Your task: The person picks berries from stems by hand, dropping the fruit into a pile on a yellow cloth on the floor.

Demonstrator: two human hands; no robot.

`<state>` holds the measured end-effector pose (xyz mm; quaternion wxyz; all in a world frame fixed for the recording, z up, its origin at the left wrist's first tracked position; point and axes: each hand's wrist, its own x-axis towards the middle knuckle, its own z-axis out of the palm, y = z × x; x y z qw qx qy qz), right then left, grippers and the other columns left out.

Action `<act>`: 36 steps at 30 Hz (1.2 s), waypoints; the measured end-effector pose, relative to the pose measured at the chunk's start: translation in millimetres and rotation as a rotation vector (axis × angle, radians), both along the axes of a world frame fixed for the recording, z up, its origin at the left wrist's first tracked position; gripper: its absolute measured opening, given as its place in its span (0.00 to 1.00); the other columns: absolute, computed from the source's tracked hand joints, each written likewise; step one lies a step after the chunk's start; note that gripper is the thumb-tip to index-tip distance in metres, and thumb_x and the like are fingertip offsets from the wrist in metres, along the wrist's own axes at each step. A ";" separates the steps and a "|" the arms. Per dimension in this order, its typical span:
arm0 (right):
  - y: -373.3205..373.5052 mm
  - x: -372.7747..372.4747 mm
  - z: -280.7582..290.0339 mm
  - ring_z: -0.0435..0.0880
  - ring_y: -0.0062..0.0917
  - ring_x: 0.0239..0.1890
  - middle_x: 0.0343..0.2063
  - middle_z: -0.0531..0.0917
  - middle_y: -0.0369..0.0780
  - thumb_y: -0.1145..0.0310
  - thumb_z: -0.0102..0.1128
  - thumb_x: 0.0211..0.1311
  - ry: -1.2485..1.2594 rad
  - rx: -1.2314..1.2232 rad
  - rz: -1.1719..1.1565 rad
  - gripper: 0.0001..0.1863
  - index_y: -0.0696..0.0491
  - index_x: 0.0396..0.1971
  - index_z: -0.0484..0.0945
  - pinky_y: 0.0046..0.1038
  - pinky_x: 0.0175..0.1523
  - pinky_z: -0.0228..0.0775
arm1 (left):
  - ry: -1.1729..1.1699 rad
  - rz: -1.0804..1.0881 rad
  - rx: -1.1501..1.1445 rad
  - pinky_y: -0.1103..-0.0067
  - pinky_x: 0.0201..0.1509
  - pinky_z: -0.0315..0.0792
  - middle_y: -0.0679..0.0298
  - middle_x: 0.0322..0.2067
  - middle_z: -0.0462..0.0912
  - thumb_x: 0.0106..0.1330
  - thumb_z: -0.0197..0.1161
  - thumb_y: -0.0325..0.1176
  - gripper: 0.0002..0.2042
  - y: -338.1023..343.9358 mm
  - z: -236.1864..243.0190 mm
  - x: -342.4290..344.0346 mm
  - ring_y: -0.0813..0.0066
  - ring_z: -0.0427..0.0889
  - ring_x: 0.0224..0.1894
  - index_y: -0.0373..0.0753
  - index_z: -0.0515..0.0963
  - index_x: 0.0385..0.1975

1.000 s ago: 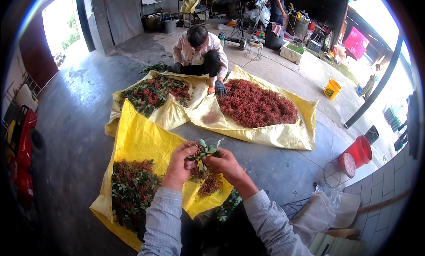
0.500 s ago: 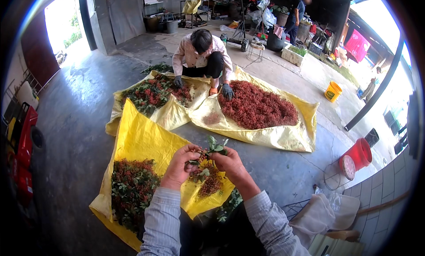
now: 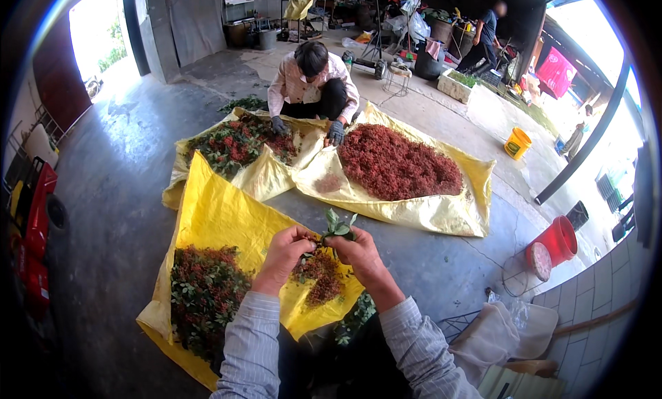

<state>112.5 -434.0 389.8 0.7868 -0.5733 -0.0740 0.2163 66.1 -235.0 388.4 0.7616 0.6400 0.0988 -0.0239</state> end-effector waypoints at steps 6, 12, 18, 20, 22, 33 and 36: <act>-4.7 2.7 -1.4 0.67 0.09 0.21 0.23 0.77 0.25 0.70 0.73 0.66 -0.014 0.054 0.068 0.03 0.51 0.36 0.86 0.19 0.27 0.53 | -0.137 -0.084 0.384 0.78 0.40 0.78 0.63 0.34 0.88 0.64 0.68 0.26 0.07 4.0 -33.2 10.2 0.77 0.84 0.35 0.32 0.83 0.40; -18.1 16.1 -8.1 0.67 0.09 0.20 0.22 0.77 0.25 0.69 0.73 0.66 0.078 0.114 -0.039 0.04 0.50 0.35 0.86 0.19 0.26 0.53 | -0.024 -0.160 0.238 0.78 0.48 0.79 0.62 0.35 0.89 0.63 0.72 0.26 0.08 -14.7 -30.5 11.6 0.77 0.87 0.39 0.31 0.86 0.40; -53.9 7.0 -1.1 0.80 0.15 0.33 0.31 0.86 0.32 0.70 0.71 0.66 -0.226 -0.377 -0.030 0.10 0.62 0.41 0.86 0.24 0.37 0.73 | -0.085 -0.318 0.534 0.74 0.44 0.81 0.56 0.35 0.91 0.59 0.73 0.29 0.12 -1.5 -51.4 3.2 0.71 0.89 0.37 0.31 0.87 0.41; -92.6 22.6 -36.0 0.88 0.29 0.36 0.32 0.90 0.40 0.58 0.75 0.58 -0.301 -0.750 -0.019 0.20 0.59 0.42 0.88 0.32 0.41 0.78 | -0.118 -0.393 0.631 0.70 0.44 0.81 0.53 0.35 0.91 0.59 0.72 0.30 0.12 -23.7 -52.8 7.2 0.63 0.90 0.37 0.32 0.87 0.40; -118.8 20.2 -42.1 0.91 0.39 0.41 0.35 0.91 0.46 0.51 0.77 0.51 -0.287 -1.211 0.088 0.26 0.56 0.43 0.89 0.38 0.45 0.80 | -0.164 -0.405 0.723 0.69 0.45 0.82 0.51 0.34 0.90 0.58 0.71 0.33 0.11 -26.7 -56.9 6.2 0.56 0.90 0.36 0.36 0.88 0.39; -203.3 -10.4 -84.0 0.90 0.42 0.53 0.46 0.92 0.45 0.47 0.73 0.56 -0.352 -1.451 0.075 0.28 0.50 0.51 0.89 0.40 0.57 0.80 | -0.114 -0.346 1.096 0.61 0.50 0.81 0.50 0.38 0.90 0.57 0.66 0.29 0.11 -27.3 -78.8 8.6 0.49 0.89 0.44 0.40 0.90 0.38; -187.2 -8.1 -83.8 0.90 0.43 0.51 0.45 0.92 0.44 0.50 0.68 0.62 -0.378 -1.343 0.141 0.22 0.49 0.49 0.90 0.42 0.55 0.81 | -0.110 -0.318 1.211 0.60 0.52 0.81 0.50 0.42 0.90 0.57 0.66 0.29 0.13 -23.9 -88.5 7.7 0.48 0.88 0.47 0.40 0.90 0.41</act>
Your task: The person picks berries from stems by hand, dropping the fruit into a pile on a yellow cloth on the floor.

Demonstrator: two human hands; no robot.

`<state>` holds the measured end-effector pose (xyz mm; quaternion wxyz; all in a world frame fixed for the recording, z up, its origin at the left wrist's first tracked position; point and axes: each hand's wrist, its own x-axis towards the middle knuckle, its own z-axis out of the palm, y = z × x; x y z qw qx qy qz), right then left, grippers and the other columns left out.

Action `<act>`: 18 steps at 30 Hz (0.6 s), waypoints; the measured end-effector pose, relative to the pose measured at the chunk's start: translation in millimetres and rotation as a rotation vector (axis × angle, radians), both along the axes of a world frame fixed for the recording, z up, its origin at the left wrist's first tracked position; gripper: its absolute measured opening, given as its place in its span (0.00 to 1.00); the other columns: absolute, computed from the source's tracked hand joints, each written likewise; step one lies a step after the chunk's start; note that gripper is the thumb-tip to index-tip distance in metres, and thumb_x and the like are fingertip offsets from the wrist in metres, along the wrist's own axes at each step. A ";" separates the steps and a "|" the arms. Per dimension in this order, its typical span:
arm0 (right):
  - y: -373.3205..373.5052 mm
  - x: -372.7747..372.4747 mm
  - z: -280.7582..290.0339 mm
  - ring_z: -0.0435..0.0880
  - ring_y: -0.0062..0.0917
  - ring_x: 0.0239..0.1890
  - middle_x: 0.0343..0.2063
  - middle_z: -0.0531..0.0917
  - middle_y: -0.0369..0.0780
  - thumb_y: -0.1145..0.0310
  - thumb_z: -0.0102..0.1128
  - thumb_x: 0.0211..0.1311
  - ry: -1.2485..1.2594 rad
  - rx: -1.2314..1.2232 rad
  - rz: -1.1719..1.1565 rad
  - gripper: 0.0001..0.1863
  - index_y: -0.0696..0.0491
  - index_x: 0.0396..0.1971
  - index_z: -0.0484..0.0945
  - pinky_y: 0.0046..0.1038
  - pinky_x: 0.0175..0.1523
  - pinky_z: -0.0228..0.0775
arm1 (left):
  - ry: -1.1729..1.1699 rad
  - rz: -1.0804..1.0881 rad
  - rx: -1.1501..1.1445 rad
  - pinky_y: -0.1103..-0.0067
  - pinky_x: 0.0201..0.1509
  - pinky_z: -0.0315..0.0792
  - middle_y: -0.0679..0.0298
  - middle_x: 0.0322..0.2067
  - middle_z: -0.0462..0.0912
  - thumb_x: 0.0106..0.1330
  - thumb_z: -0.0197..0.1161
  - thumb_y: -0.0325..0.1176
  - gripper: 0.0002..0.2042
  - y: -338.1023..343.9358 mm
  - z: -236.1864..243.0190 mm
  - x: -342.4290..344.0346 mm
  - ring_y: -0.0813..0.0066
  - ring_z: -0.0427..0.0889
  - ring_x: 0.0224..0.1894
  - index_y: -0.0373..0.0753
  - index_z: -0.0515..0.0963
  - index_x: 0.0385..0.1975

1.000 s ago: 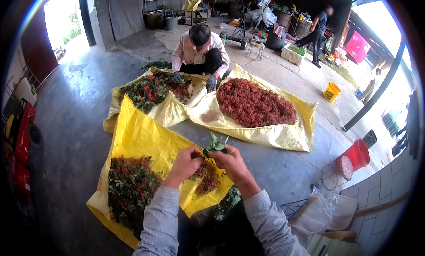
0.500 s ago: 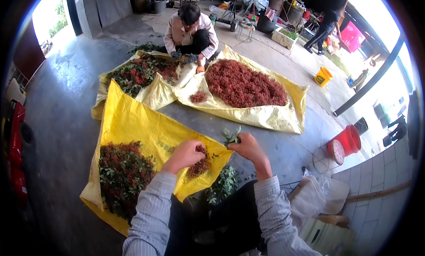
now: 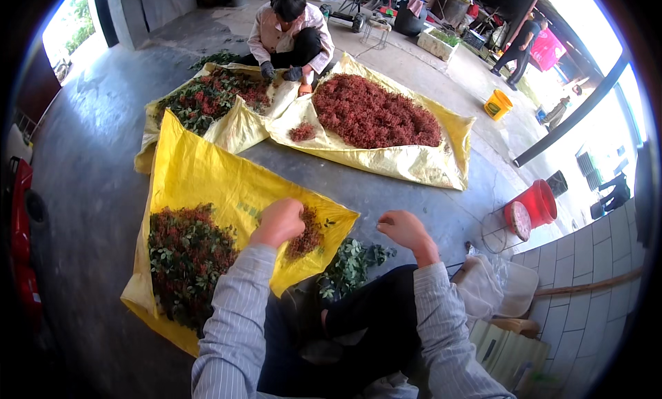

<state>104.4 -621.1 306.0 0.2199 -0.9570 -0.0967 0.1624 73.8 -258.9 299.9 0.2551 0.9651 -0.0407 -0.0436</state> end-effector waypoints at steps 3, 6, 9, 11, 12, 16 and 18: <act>39.1 7.4 9.8 0.90 0.44 0.49 0.44 0.92 0.45 0.54 0.62 0.65 0.009 -0.019 0.077 0.18 0.48 0.46 0.90 0.44 0.53 0.81 | -0.077 0.063 0.022 0.60 0.52 0.81 0.50 0.43 0.89 0.59 0.66 0.29 0.12 5.1 0.0 0.0 0.47 0.87 0.48 0.39 0.88 0.42; 84.9 21.4 -5.5 0.89 0.46 0.48 0.44 0.91 0.46 0.58 0.58 0.66 -0.036 -0.081 0.166 0.16 0.49 0.44 0.90 0.47 0.52 0.81 | -0.185 0.124 -0.056 0.57 0.50 0.80 0.49 0.41 0.88 0.61 0.65 0.30 0.10 2.0 9.1 3.0 0.45 0.87 0.46 0.37 0.85 0.41; 128.6 39.0 -54.5 0.89 0.48 0.48 0.43 0.91 0.48 0.62 0.55 0.65 -0.058 -0.155 0.293 0.15 0.52 0.40 0.89 0.48 0.51 0.81 | -0.188 0.173 -0.152 0.54 0.47 0.77 0.49 0.39 0.86 0.63 0.65 0.30 0.06 3.0 18.9 8.4 0.43 0.85 0.43 0.36 0.81 0.37; 145.4 48.4 -94.8 0.89 0.50 0.48 0.43 0.90 0.50 0.63 0.55 0.64 -0.059 -0.175 0.322 0.14 0.54 0.39 0.88 0.50 0.50 0.81 | -0.174 0.197 -0.203 0.55 0.48 0.78 0.49 0.38 0.86 0.64 0.67 0.31 0.07 4.6 25.0 12.1 0.43 0.85 0.44 0.36 0.82 0.38; 153.5 49.5 -115.9 0.88 0.51 0.48 0.43 0.89 0.50 0.64 0.55 0.64 -0.059 -0.163 0.312 0.14 0.54 0.39 0.88 0.50 0.50 0.81 | -0.202 0.202 -0.183 0.57 0.47 0.79 0.49 0.37 0.87 0.65 0.67 0.31 0.08 6.5 25.2 13.2 0.45 0.87 0.42 0.35 0.83 0.40; 165.2 51.0 -198.3 0.87 0.52 0.51 0.50 0.86 0.51 0.65 0.58 0.66 -0.001 -0.177 0.239 0.16 0.54 0.50 0.84 0.52 0.53 0.80 | -0.249 0.238 -0.165 0.62 0.42 0.81 0.50 0.33 0.89 0.67 0.69 0.32 0.11 14.0 30.6 14.9 0.50 0.90 0.38 0.34 0.85 0.44; 180.1 48.4 -224.1 0.87 0.51 0.53 0.52 0.85 0.50 0.66 0.60 0.66 0.014 -0.132 0.200 0.19 0.53 0.55 0.82 0.51 0.54 0.80 | -0.247 0.274 -0.153 0.62 0.41 0.81 0.51 0.32 0.89 0.67 0.69 0.32 0.10 26.4 34.7 13.8 0.50 0.89 0.36 0.35 0.85 0.44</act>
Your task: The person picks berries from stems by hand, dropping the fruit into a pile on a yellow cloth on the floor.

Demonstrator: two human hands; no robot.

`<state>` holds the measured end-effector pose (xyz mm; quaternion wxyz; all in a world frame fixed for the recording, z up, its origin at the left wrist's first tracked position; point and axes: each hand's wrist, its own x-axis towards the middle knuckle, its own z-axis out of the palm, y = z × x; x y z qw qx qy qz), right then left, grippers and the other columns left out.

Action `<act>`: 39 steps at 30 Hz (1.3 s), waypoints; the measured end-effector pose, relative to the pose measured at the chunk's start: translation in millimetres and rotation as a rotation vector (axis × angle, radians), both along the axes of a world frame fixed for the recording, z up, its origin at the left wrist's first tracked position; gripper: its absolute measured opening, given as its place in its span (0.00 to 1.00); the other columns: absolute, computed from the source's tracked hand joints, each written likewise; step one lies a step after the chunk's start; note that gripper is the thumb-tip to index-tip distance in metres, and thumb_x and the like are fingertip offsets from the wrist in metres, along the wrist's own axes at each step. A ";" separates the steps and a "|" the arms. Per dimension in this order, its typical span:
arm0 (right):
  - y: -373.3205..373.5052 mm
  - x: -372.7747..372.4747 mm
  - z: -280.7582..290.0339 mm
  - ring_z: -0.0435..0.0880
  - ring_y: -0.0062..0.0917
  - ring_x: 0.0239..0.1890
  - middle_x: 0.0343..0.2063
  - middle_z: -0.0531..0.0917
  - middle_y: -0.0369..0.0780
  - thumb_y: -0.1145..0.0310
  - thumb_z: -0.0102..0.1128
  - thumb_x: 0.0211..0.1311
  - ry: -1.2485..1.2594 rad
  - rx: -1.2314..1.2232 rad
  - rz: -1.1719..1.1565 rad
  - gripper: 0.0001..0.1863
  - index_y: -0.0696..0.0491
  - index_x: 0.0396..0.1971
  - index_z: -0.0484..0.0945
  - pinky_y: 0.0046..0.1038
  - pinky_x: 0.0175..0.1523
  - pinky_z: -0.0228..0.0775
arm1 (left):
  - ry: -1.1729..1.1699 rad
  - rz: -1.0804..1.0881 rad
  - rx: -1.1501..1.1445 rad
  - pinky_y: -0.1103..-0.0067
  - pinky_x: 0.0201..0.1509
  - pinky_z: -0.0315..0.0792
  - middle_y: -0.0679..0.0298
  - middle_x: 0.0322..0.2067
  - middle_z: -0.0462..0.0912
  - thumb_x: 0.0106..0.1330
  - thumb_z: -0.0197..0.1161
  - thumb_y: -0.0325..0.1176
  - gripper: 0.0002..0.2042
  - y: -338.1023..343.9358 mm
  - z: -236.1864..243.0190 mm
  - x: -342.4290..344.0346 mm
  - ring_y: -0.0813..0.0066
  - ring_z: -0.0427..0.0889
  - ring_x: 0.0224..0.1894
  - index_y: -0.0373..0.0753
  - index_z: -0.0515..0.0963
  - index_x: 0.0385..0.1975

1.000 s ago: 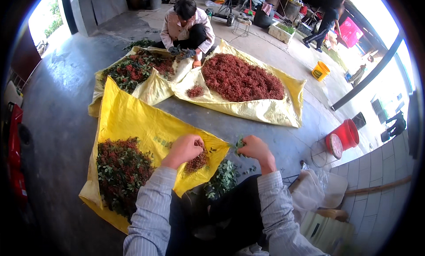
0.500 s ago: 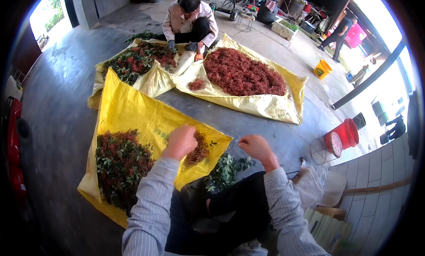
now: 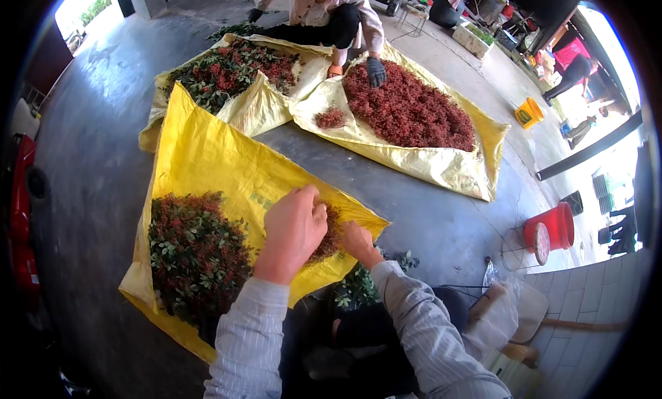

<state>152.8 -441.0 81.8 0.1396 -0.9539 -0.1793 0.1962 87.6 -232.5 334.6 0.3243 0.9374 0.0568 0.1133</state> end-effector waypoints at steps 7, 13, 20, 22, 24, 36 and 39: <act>4.8 9.3 -56.2 0.87 0.51 0.52 0.50 0.86 0.51 0.72 0.58 0.65 -0.013 -0.009 -0.020 0.23 0.51 0.61 0.79 0.48 0.54 0.82 | 0.070 0.043 0.016 0.61 0.39 0.80 0.53 0.31 0.89 0.68 0.69 0.33 0.09 16.6 -0.7 2.5 0.49 0.89 0.35 0.36 0.84 0.42; -5.9 27.0 -56.0 0.91 0.47 0.41 0.38 0.90 0.48 0.67 0.67 0.62 0.012 0.147 -0.158 0.11 0.54 0.42 0.89 0.43 0.47 0.84 | 0.120 0.036 -0.003 0.61 0.40 0.80 0.53 0.32 0.89 0.67 0.70 0.33 0.09 23.5 -3.1 6.6 0.50 0.89 0.36 0.37 0.85 0.42; 20.0 25.1 81.5 0.86 0.17 0.31 0.31 0.88 0.35 0.59 0.69 0.72 0.550 0.640 -0.306 0.15 0.57 0.43 0.88 0.23 0.37 0.80 | 0.107 -0.008 -0.059 0.61 0.45 0.82 0.53 0.34 0.90 0.63 0.71 0.32 0.13 32.9 -18.0 -3.6 0.50 0.90 0.40 0.38 0.86 0.46; 18.6 17.9 122.8 0.87 0.18 0.32 0.32 0.89 0.35 0.61 0.67 0.74 0.555 0.689 -0.259 0.14 0.57 0.44 0.88 0.23 0.38 0.80 | 0.131 -0.066 -0.090 0.61 0.47 0.82 0.52 0.35 0.91 0.62 0.71 0.32 0.14 31.9 -11.5 -4.1 0.50 0.90 0.41 0.37 0.86 0.47; 15.9 8.1 164.3 0.87 0.18 0.32 0.33 0.89 0.35 0.62 0.66 0.75 0.548 0.717 -0.202 0.14 0.57 0.45 0.88 0.24 0.36 0.79 | 0.108 -0.122 -0.112 0.62 0.49 0.82 0.51 0.37 0.91 0.62 0.72 0.32 0.16 28.5 -6.9 -4.7 0.50 0.90 0.42 0.37 0.87 0.48; -29.5 -33.1 267.6 0.89 0.17 0.34 0.35 0.91 0.36 0.62 0.65 0.74 0.373 0.768 -0.228 0.13 0.57 0.46 0.86 0.21 0.34 0.75 | 0.161 -0.391 -0.433 0.69 0.49 0.82 0.49 0.38 0.91 0.61 0.71 0.30 0.13 -22.4 22.1 1.0 0.59 0.92 0.41 0.31 0.86 0.42; -28.2 -29.7 268.7 0.88 0.16 0.35 0.35 0.90 0.35 0.64 0.65 0.76 0.400 0.785 -0.244 0.12 0.58 0.47 0.86 0.21 0.38 0.75 | 0.104 -0.383 -0.431 0.70 0.47 0.82 0.51 0.37 0.91 0.61 0.70 0.29 0.12 -22.0 12.7 0.7 0.62 0.91 0.40 0.30 0.85 0.41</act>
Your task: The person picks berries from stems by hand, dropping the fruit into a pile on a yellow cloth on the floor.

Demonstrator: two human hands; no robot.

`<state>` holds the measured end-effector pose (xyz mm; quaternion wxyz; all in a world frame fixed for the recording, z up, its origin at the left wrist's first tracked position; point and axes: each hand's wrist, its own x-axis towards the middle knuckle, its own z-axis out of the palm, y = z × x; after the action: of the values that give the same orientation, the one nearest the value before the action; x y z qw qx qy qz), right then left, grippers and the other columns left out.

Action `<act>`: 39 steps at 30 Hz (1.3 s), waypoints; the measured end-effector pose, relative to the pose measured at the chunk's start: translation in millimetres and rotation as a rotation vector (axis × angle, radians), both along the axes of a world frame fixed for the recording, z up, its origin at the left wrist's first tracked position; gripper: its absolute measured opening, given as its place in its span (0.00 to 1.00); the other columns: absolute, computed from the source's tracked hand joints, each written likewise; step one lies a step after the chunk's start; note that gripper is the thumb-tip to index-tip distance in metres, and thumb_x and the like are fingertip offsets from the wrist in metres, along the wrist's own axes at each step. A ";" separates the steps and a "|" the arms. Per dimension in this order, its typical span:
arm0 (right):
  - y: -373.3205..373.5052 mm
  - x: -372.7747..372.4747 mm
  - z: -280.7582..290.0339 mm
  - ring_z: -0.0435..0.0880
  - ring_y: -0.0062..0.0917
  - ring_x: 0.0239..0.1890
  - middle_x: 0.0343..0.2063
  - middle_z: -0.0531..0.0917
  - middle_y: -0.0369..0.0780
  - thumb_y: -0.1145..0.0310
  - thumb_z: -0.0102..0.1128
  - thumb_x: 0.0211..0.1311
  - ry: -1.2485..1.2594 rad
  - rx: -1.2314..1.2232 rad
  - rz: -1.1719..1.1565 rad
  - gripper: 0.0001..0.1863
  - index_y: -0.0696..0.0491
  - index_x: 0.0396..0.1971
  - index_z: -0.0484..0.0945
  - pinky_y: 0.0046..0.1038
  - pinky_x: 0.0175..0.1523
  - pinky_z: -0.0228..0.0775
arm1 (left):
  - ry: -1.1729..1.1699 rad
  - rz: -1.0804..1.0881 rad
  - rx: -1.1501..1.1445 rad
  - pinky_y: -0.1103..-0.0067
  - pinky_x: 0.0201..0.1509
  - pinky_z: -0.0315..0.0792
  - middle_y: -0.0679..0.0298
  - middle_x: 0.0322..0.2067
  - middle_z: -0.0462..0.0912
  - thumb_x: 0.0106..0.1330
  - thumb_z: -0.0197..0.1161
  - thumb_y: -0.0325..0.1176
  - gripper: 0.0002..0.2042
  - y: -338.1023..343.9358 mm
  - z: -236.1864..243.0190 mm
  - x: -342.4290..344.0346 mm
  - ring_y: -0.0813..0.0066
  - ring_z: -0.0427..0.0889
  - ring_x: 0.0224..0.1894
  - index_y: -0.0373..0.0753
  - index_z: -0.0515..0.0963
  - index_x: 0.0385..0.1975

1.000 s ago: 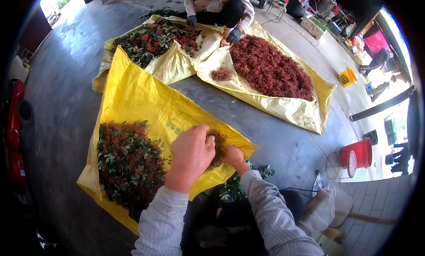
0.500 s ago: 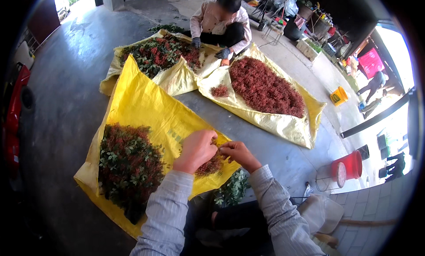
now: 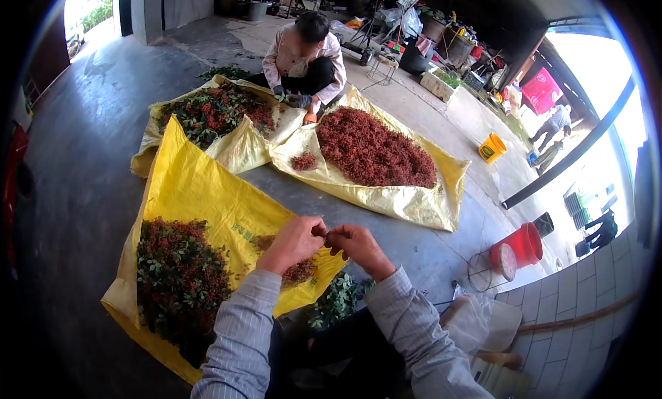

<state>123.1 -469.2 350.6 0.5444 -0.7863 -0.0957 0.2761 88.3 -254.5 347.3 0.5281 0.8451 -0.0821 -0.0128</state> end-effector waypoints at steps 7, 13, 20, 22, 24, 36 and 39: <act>5.7 0.3 13.5 0.87 0.15 0.34 0.34 0.90 0.34 0.63 0.66 0.75 0.000 0.077 -0.001 0.12 0.57 0.46 0.87 0.20 0.38 0.74 | 0.111 -0.018 -0.195 0.75 0.42 0.78 0.62 0.30 0.86 0.61 0.69 0.28 0.09 13.6 1.9 -1.2 0.78 0.83 0.35 0.30 0.83 0.38; 7.7 5.0 28.7 0.85 0.14 0.33 0.34 0.90 0.33 0.62 0.67 0.74 0.002 0.004 0.068 0.13 0.56 0.46 0.87 0.20 0.37 0.73 | 0.069 -0.035 -0.252 0.76 0.37 0.77 0.62 0.27 0.85 0.61 0.69 0.25 0.06 16.6 -2.8 2.7 0.78 0.84 0.32 0.32 0.82 0.35; 2.1 14.9 -5.0 0.87 0.18 0.32 0.31 0.89 0.35 0.61 0.65 0.74 -0.096 0.078 0.081 0.13 0.57 0.43 0.87 0.25 0.36 0.78 | 0.081 -0.056 -0.233 0.75 0.36 0.75 0.63 0.25 0.84 0.60 0.68 0.23 0.05 10.5 -6.0 6.9 0.78 0.81 0.30 0.31 0.80 0.33; 6.5 12.3 -3.5 0.89 0.26 0.33 0.32 0.90 0.39 0.62 0.64 0.73 -0.178 -0.059 0.081 0.11 0.55 0.42 0.87 0.30 0.39 0.80 | 0.060 -0.058 -0.230 0.74 0.36 0.76 0.62 0.24 0.83 0.60 0.68 0.22 0.05 11.8 -7.4 6.3 0.77 0.81 0.30 0.31 0.80 0.33; 10.1 7.0 2.2 0.90 0.33 0.35 0.34 0.90 0.43 0.62 0.63 0.72 -0.311 -0.216 0.082 0.10 0.52 0.42 0.87 0.35 0.42 0.82 | 0.077 -0.056 -0.180 0.73 0.36 0.76 0.61 0.24 0.83 0.59 0.67 0.22 0.05 12.4 -8.6 5.3 0.76 0.81 0.30 0.31 0.80 0.33; -25.3 8.8 14.9 0.89 0.46 0.44 0.38 0.91 0.45 0.59 0.62 0.60 -0.538 -0.748 0.128 0.14 0.44 0.41 0.91 0.46 0.46 0.80 | 0.267 -0.185 -0.145 0.77 0.44 0.80 0.62 0.33 0.89 0.59 0.74 0.25 0.11 24.9 -2.8 0.9 0.76 0.87 0.37 0.31 0.84 0.40; -59.7 17.6 5.6 0.91 0.42 0.43 0.38 0.91 0.47 0.51 0.70 0.56 -0.302 -0.869 0.292 0.22 0.46 0.48 0.91 0.44 0.49 0.81 | 0.272 -0.189 0.197 0.77 0.46 0.80 0.59 0.39 0.91 0.60 0.76 0.28 0.18 33.0 -12.3 -6.0 0.75 0.88 0.42 0.33 0.84 0.51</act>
<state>140.7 -528.9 356.2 0.1009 -0.9506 -0.1588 0.2469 82.4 -221.6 335.0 0.4455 0.8717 -0.0871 -0.1845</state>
